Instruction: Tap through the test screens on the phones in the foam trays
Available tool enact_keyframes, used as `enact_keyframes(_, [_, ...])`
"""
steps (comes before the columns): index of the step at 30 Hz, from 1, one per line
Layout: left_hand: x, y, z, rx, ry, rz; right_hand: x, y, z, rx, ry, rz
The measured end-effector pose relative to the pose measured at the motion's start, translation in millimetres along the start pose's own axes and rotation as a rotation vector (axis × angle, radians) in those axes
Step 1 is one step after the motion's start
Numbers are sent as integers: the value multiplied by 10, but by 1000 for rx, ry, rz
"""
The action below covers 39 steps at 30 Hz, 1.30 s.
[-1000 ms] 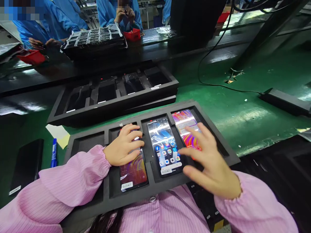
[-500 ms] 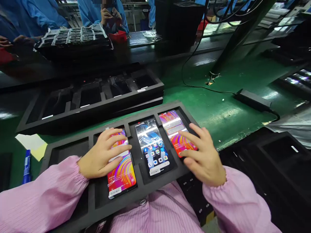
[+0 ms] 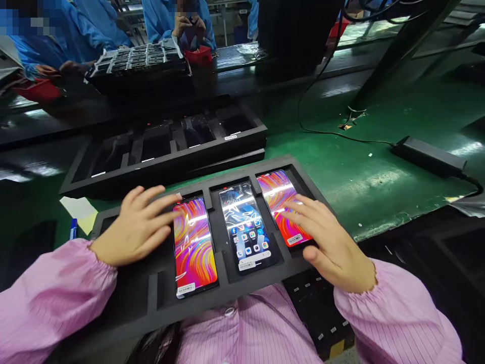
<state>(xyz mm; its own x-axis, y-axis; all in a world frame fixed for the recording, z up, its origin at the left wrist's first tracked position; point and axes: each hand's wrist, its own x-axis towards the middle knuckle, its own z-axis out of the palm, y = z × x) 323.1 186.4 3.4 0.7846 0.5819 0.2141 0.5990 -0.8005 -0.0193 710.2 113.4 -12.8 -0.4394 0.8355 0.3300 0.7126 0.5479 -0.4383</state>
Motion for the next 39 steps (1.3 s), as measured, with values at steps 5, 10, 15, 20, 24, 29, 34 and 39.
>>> enact_keyframes(5, [-4,-31,-194,5,-58,-108,-70,-330,177,163,-46,-143])
enact_keyframes(10, [-191,369,-306,-135,-78,-17,8,-514,404,159,-104,-253])
enact_keyframes(15, [-318,598,-287,-281,-9,-15,49,-545,465,149,-123,-260])
enact_keyframes(20, [-358,623,-273,-329,7,11,35,-542,445,136,-122,-263])
enact_keyframes(24, [-345,634,-278,-350,8,60,33,-558,468,110,-138,-265])
enact_keyframes(29, [-362,652,-258,-369,-8,69,19,-525,422,119,-80,-233])
enact_keyframes(34, [-379,654,-204,-352,-42,-6,-110,-351,174,37,213,-134])
enact_keyframes(39, [-323,670,-268,-392,16,-10,-187,-233,137,-84,194,-30])
